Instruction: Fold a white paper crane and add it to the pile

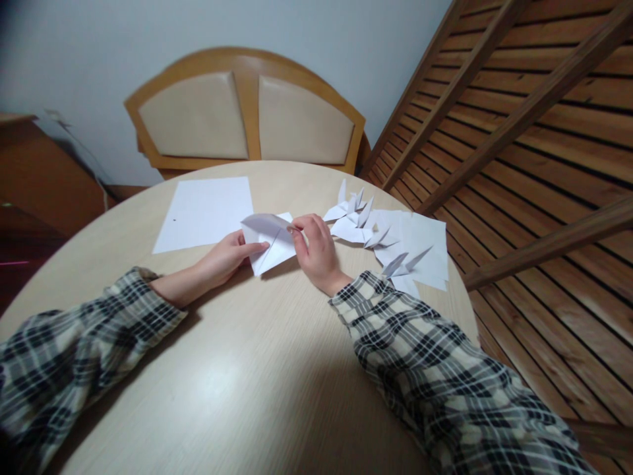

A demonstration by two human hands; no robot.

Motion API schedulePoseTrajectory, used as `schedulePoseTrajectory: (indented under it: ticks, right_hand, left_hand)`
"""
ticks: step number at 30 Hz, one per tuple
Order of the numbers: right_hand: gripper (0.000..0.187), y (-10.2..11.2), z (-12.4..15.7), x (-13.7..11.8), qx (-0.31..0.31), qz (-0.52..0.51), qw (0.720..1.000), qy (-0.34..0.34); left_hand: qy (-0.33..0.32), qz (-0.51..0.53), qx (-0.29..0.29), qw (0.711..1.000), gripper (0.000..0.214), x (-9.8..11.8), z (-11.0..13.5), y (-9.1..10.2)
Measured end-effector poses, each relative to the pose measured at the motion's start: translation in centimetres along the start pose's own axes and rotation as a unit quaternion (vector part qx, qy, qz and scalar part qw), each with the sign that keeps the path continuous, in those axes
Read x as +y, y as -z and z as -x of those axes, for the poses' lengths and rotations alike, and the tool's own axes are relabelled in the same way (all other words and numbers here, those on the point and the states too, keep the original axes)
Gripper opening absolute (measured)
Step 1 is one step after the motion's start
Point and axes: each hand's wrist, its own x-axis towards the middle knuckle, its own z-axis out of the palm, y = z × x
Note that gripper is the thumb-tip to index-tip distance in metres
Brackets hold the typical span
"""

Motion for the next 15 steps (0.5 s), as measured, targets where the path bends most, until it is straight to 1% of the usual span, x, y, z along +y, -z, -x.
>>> schedulePoseTrajectory:
  ticks: [3, 6, 8, 11, 13, 15]
  right_hand:
    - [0.007, -0.2, -0.1, 0.4, 0.043, -0.024, 0.998, -0.042]
    - [0.011, -0.6, -0.3, 1.1, 0.061, -0.057, 0.992, -0.09]
    - [0.014, -0.8, -0.4, 1.4, 0.063, -0.068, 0.989, -0.112]
    - [0.015, -1.0, -0.4, 1.6, 0.067, -0.065, 0.988, -0.124]
    - [0.014, -1.0, -0.4, 1.7, 0.067, -0.065, 0.988, -0.125]
    - [0.013, -1.0, -0.4, 1.7, 0.053, -0.071, 0.988, -0.129]
  left_hand:
    - [-0.01, -0.03, -0.006, 0.999, 0.029, -0.2, 0.1, 0.0]
    - [-0.024, -0.072, -0.002, 0.997, 0.032, -0.5, 0.0, 0.0]
    - [-0.034, -0.098, -0.002, 0.995, 0.036, -0.6, 0.0, 0.0]
    - [-0.045, -0.13, -0.003, 0.991, 0.04, -0.7, 0.0, 0.0]
    - [-0.047, -0.134, 0.0, 0.99, 0.042, -0.7, 0.0, 0.0]
    - [-0.047, -0.129, 0.005, 0.991, 0.043, -0.8, -0.1, 0.1]
